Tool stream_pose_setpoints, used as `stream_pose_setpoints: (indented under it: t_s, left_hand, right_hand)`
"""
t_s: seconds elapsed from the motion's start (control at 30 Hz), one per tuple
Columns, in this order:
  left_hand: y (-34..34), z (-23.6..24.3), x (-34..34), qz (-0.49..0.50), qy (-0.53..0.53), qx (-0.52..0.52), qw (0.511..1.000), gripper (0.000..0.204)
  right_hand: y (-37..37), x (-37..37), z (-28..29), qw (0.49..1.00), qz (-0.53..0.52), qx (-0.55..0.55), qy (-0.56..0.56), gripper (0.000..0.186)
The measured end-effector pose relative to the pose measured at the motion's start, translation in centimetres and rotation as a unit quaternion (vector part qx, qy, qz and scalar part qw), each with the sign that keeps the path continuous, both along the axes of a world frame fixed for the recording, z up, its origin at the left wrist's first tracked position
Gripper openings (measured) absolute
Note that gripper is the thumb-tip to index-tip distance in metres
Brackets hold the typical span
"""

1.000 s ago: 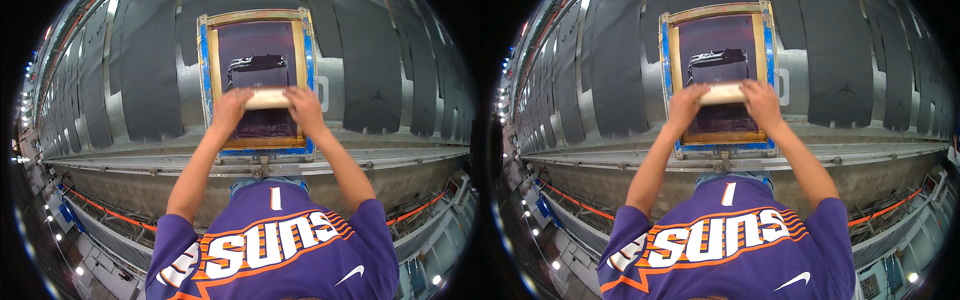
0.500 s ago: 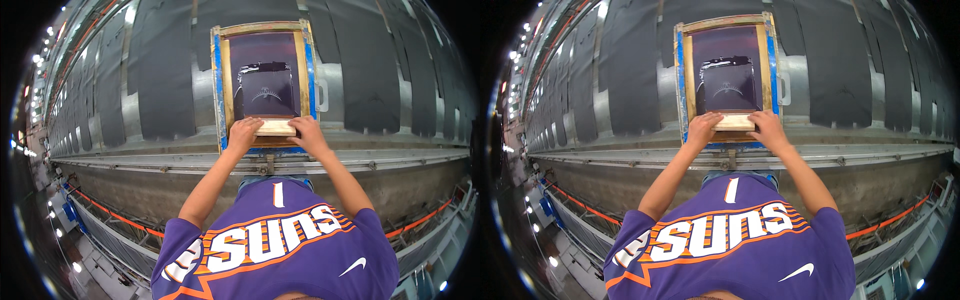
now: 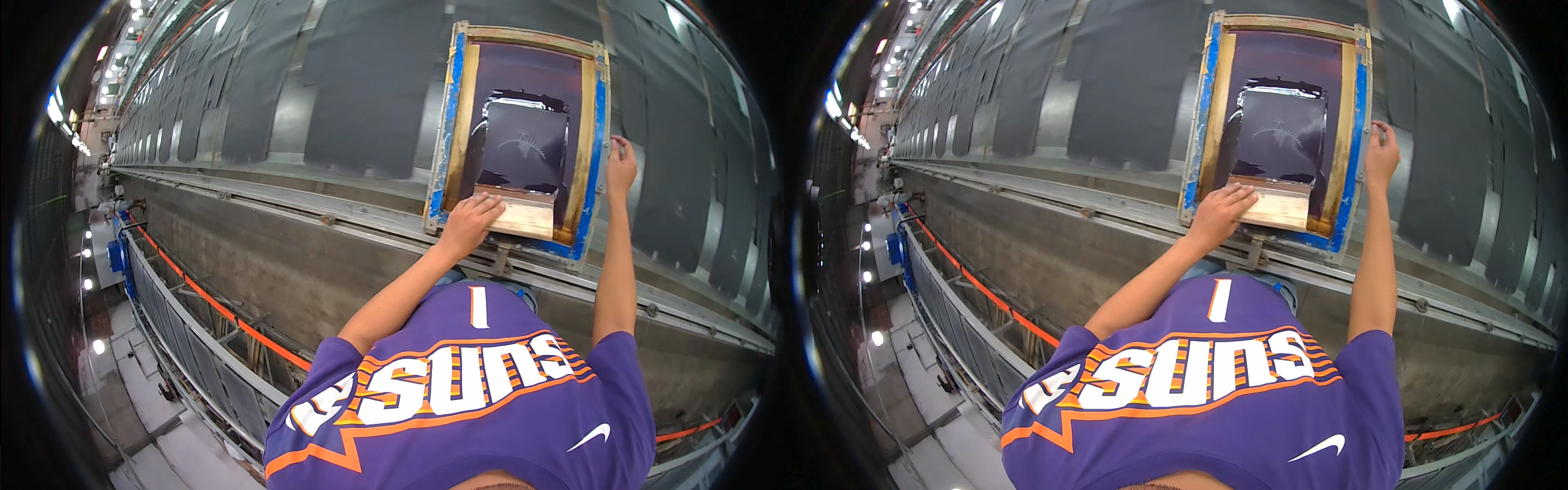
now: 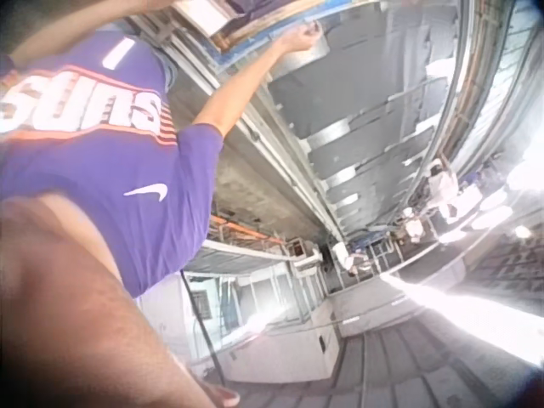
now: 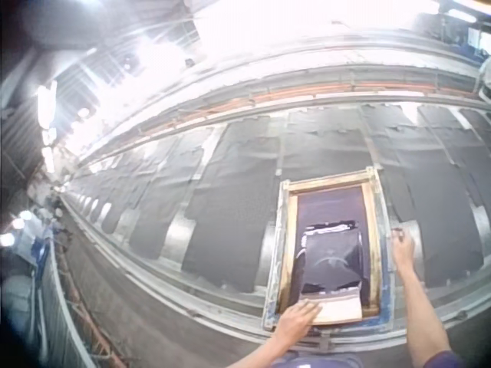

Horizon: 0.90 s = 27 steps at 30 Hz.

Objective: The person performs screen printing by repeatedly pulling a squeegee across a screen frame to transfer ink onto a purple fabric. The operator maintains a consistent rhythm, lifting the squeegee and repositioning it for the next stroke. Another person is visible in the background observing the process.

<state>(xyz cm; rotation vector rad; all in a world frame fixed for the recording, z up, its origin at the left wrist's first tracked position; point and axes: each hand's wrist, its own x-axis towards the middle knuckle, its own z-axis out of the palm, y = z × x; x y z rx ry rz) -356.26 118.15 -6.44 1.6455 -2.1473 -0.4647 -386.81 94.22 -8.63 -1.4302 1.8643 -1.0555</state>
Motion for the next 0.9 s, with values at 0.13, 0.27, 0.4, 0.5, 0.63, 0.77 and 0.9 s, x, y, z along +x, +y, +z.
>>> stream_pose_setpoints:
  t_s: [0.13, 0.27, 0.4, 0.5, 0.63, 0.77, 0.9]
  left_hand:
    - [2.1, -0.4, 10.1, 0.049, -0.031, 0.02, 0.998, 0.065]
    - [3.7, 0.2, 22.7, 0.064, -0.063, 0.01, 0.996, 0.058]
    - [4.5, 1.8, 29.2, 0.1, -0.005, 0.023, 0.995, 0.054]
    - [4.3, 3.1, 30.9, 0.235, 0.077, 0.027, 0.968, 0.049]
    - [2.9, 3.4, 33.8, 0.344, 0.081, 0.049, 0.934, 0.041]
    - [1.3, 1.6, 33.7, 0.331, 0.04, 0.058, 0.941, 0.047]
    - [-2.0, 0.5, 29.7, 0.269, -0.003, 0.003, 0.963, 0.054]
  right_hand:
    - [1.5, 12.5, -3.2, 0.999, 0.006, -0.042, -0.035, 0.021]
    - [4.5, 26.7, -3.0, 0.992, 0.014, -0.045, -0.119, 0.021]
    - [5.9, 32.0, -1.9, 0.995, 0.016, -0.028, -0.099, 0.021]
    - [6.5, 33.3, -1.3, 0.996, 0.009, -0.025, -0.082, 0.021]
    - [6.6, 33.9, -2.2, 0.997, -0.003, -0.044, -0.071, 0.02]
    - [6.6, 34.0, -1.7, 1.0, -0.011, 0.005, -0.021, 0.019]
    - [6.6, 34.6, -1.6, 1.0, -0.015, -0.003, -0.019, 0.02]
